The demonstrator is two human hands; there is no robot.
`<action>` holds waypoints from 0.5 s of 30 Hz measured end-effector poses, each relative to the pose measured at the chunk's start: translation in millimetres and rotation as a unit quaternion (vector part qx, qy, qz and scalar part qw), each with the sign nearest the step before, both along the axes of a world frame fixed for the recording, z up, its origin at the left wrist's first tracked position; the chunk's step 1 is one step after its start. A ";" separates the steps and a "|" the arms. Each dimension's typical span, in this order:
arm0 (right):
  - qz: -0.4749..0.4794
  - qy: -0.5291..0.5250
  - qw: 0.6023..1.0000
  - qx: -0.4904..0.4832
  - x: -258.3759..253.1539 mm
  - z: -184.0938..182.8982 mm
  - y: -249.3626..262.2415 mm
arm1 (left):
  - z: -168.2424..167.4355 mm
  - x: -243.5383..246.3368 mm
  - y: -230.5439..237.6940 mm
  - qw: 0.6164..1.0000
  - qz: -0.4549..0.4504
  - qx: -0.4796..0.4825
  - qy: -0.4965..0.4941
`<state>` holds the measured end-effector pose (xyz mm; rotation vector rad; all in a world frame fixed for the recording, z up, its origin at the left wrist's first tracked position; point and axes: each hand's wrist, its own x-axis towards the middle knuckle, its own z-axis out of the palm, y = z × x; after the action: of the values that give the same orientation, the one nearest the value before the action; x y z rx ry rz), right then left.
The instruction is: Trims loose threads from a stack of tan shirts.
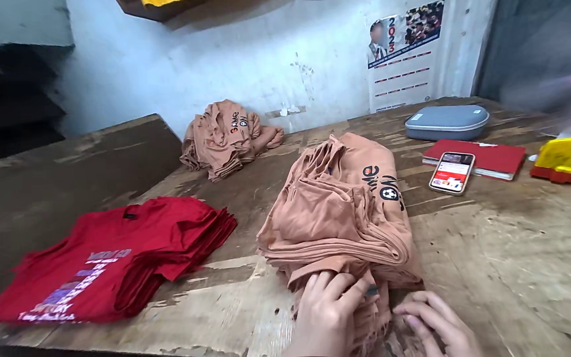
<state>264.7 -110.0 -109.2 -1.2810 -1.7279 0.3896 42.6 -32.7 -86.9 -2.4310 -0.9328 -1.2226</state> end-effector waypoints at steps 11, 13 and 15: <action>-0.119 -0.001 0.982 0.149 -59.2 5.8 17.8 | 5.8 -32.7 5.0 0.963 -0.061 -0.248 -0.089; -0.109 0.061 0.967 0.221 -76.9 4.1 40.3 | 12.6 -33.6 15.5 0.955 -0.102 -0.256 -0.110; -0.068 0.180 0.946 0.260 -84.2 3.0 65.4 | 23.3 -30.2 24.5 0.939 -0.116 -0.292 -0.139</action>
<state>180.5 -44.6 -106.2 -0.8707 -1.3048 0.0650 12.4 -8.2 -63.6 -2.9410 -1.2673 -1.5864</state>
